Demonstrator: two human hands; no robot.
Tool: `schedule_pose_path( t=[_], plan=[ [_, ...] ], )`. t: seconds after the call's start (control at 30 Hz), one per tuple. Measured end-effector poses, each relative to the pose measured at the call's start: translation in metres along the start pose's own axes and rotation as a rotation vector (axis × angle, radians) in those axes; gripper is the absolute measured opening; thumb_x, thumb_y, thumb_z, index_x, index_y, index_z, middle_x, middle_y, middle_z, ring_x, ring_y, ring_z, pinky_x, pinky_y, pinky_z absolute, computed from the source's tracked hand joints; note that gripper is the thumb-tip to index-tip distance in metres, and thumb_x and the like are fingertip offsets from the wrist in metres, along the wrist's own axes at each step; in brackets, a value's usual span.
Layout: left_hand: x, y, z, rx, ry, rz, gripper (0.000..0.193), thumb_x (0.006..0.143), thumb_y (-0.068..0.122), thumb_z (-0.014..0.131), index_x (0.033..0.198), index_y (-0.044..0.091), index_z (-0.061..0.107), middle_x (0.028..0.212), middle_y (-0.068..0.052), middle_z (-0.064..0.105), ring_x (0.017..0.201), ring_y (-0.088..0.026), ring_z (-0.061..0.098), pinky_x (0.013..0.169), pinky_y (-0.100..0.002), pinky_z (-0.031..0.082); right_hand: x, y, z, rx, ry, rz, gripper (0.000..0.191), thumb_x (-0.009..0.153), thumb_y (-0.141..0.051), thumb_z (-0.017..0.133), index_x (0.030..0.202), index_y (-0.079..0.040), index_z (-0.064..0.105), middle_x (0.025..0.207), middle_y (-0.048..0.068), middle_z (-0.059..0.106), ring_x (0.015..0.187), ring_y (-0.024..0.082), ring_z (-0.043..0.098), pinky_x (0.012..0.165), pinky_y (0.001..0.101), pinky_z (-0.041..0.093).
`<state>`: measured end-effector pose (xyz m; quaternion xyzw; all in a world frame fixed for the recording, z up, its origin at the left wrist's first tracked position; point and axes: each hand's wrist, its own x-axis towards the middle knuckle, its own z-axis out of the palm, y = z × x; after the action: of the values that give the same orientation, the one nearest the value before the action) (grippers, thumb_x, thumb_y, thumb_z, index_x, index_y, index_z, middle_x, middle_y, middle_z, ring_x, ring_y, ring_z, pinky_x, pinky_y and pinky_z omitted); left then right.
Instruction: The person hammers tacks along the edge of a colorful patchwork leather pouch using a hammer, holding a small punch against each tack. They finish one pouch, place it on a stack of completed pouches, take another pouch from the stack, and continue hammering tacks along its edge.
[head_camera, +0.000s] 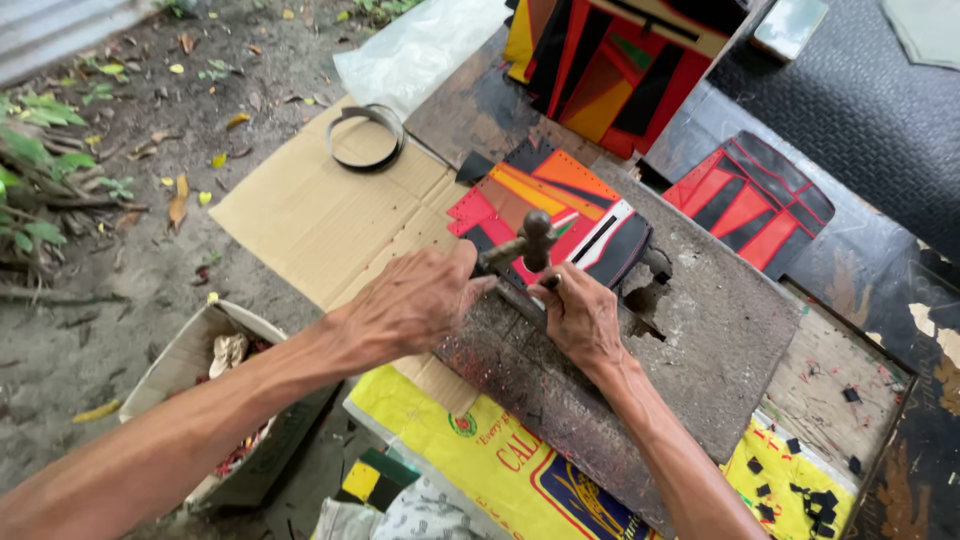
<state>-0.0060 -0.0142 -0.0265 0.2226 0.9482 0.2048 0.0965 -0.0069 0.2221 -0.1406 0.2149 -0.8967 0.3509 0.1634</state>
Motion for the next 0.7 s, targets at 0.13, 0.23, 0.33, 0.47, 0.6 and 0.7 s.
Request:
schedule_pose_path(
  t=[0.13, 0.23, 0.33, 0.47, 0.6, 0.7],
  plan=[
    [0.009, -0.019, 0.026, -0.006, -0.101, -0.076, 0.038, 0.103, 0.038, 0.052, 0.096, 0.0, 0.051, 0.069, -0.022, 0.065, 0.063, -0.043, 0.066, 0.058, -0.055, 0.05, -0.001, 0.0, 0.007, -0.012, 0.024, 0.01, 0.013, 0.096, -0.016, 0.069, 0.098, -0.005, 0.063, 0.085, 0.015, 0.067, 0.073, 0.033, 0.068, 0.061, 0.0411, 0.052],
    [0.011, -0.027, 0.043, 0.006, -0.122, -0.066, 0.036, 0.103, 0.036, 0.052, 0.098, 0.0, 0.051, 0.074, -0.023, 0.065, 0.069, -0.046, 0.067, 0.059, -0.057, 0.052, -0.005, 0.0, 0.011, 0.054, 0.056, 0.157, 0.017, 0.098, -0.018, 0.07, 0.094, -0.002, 0.064, 0.081, 0.016, 0.072, 0.071, 0.028, 0.072, 0.061, 0.038, 0.053],
    [0.017, -0.034, 0.047, 0.025, -0.107, -0.058, 0.035, 0.103, 0.034, 0.052, 0.097, 0.0, 0.05, 0.076, -0.024, 0.067, 0.072, -0.046, 0.069, 0.06, -0.057, 0.052, 0.001, 0.011, 0.01, 0.225, 0.002, 0.372, 0.02, 0.099, -0.017, 0.069, 0.092, 0.001, 0.064, 0.078, 0.013, 0.076, 0.071, 0.018, 0.076, 0.063, 0.0327, 0.058],
    [0.017, -0.038, 0.046, 0.025, -0.117, -0.042, 0.036, 0.103, 0.035, 0.053, 0.096, -0.001, 0.05, 0.077, -0.025, 0.068, 0.073, -0.047, 0.068, 0.06, -0.057, 0.052, -0.001, 0.026, 0.004, 0.41, -0.1, 0.329, 0.012, 0.103, -0.009, 0.059, 0.098, 0.002, 0.063, 0.083, 0.008, 0.076, 0.082, 0.014, 0.077, 0.073, 0.028, 0.062],
    [0.018, -0.036, 0.045, 0.046, -0.128, -0.062, 0.038, 0.103, 0.035, 0.055, 0.096, -0.002, 0.051, 0.078, -0.026, 0.067, 0.073, -0.047, 0.069, 0.061, -0.056, 0.053, -0.005, 0.03, 0.005, 0.383, -0.135, 0.318, 0.012, 0.103, -0.008, 0.059, 0.097, 0.001, 0.064, 0.082, 0.008, 0.076, 0.083, 0.014, 0.077, 0.074, 0.0281, 0.062],
    [0.018, -0.034, 0.043, 0.021, -0.137, -0.066, 0.036, 0.103, 0.034, 0.054, 0.096, -0.002, 0.052, 0.078, -0.026, 0.067, 0.073, -0.047, 0.069, 0.06, -0.056, 0.053, -0.005, 0.027, 0.006, 0.386, -0.122, 0.305, 0.012, 0.103, -0.008, 0.058, 0.098, 0.001, 0.064, 0.083, 0.008, 0.076, 0.083, 0.014, 0.078, 0.074, 0.0281, 0.062]
  ],
)
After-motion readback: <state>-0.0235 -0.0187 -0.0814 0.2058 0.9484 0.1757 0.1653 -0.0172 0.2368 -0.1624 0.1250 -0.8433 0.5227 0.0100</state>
